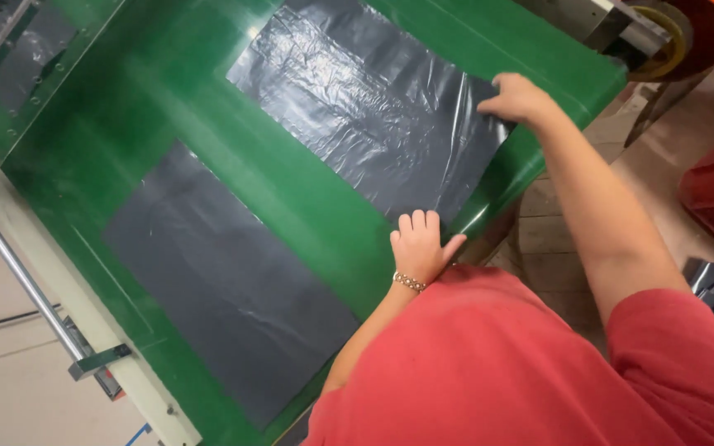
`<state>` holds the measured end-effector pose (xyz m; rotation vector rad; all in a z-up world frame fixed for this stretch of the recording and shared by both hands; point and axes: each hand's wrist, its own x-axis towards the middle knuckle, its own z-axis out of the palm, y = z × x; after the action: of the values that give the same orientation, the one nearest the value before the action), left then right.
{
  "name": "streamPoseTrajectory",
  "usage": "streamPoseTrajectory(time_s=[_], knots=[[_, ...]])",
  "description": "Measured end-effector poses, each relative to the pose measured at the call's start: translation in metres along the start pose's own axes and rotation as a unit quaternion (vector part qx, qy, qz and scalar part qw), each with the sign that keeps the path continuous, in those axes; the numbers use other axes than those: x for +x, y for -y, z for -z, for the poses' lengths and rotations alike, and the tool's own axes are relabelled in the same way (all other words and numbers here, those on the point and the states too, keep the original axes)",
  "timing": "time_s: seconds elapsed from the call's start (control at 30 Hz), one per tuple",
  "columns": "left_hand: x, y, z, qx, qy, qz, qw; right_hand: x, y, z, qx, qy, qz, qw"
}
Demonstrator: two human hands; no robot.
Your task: Folding plastic bags on a conveyor belt and stacking them into a plastic crate.
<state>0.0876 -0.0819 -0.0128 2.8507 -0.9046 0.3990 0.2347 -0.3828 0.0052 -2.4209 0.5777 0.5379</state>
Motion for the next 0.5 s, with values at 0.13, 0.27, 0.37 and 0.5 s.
streamPoseTrajectory(time_s=[0.13,0.27,0.37,0.5], knots=[[0.015,0.013,0.005,0.028,-0.063,0.009,0.998,-0.02,0.013,0.019,0.141,-0.065,0.085,0.984],[0.012,0.05,0.035,-0.107,0.118,-0.024,0.987,-0.027,-0.011,0.017,0.207,-0.03,0.296,0.932],[0.01,0.081,0.093,-0.252,0.332,-0.073,0.906,-0.067,-0.032,0.021,0.317,0.179,0.188,0.912],[0.016,0.123,0.134,-0.304,0.371,-0.036,0.877,-0.073,-0.055,0.023,0.323,0.261,0.186,0.89]])
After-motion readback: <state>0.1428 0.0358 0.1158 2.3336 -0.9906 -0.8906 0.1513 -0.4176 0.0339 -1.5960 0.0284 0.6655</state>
